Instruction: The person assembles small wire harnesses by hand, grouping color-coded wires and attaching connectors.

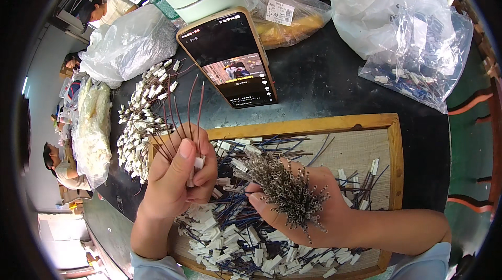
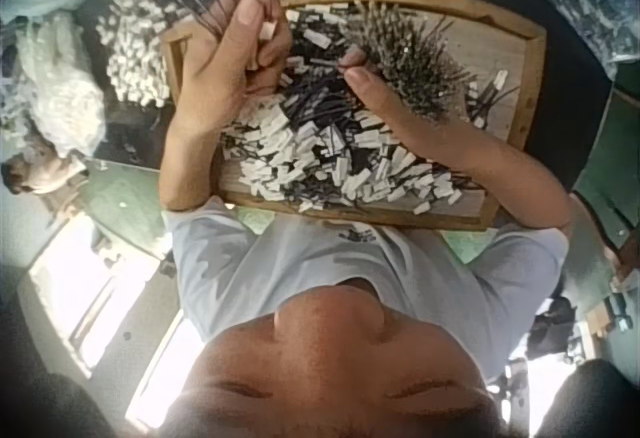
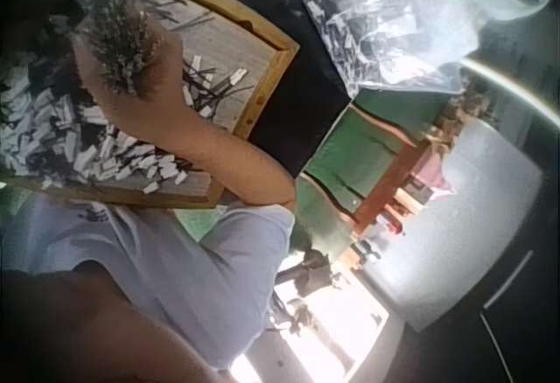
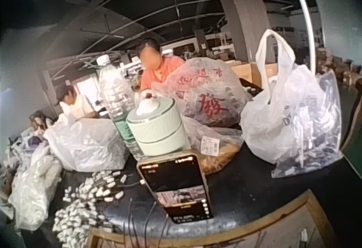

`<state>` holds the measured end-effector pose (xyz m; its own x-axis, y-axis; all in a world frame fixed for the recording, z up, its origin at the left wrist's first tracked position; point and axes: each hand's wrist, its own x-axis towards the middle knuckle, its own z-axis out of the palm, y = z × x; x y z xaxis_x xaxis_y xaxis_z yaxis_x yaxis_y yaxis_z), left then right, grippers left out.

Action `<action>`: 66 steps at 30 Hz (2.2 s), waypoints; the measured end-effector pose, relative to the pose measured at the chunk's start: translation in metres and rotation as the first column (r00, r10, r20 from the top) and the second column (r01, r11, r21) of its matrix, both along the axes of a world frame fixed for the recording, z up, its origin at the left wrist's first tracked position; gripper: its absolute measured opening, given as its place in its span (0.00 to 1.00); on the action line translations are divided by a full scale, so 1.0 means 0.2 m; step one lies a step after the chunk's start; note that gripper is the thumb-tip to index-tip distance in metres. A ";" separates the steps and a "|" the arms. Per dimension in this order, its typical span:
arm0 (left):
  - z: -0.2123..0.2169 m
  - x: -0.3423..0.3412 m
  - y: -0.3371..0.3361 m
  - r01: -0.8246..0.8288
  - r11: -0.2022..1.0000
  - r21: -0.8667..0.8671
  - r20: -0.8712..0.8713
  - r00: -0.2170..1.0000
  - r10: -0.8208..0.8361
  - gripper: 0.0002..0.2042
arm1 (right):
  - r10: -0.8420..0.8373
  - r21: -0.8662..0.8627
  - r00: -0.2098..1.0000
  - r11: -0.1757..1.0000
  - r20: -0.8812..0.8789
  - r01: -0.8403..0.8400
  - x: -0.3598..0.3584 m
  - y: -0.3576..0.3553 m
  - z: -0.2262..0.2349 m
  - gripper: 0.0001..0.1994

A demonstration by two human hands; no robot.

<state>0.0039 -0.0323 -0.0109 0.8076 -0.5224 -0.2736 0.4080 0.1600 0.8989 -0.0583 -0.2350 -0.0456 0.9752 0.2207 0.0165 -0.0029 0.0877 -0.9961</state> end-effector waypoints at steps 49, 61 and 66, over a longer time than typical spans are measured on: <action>-0.01 -0.08 -0.04 -0.104 0.852 0.514 0.829 0.315 -0.462 0.16 | 0.258 0.351 0.923 0.924 -0.284 -0.151 -0.03 0.00 0.00 0.06; 0.05 -0.02 0.08 -0.282 0.849 0.447 0.827 0.492 -0.272 0.08 | -0.115 -0.286 0.966 0.941 0.230 0.180 0.03 -0.03 0.02 0.06; 0.04 0.01 0.08 -0.202 0.852 0.482 0.731 0.630 -0.264 0.06 | -0.229 -0.141 0.972 0.962 0.059 0.235 0.01 0.00 0.03 0.06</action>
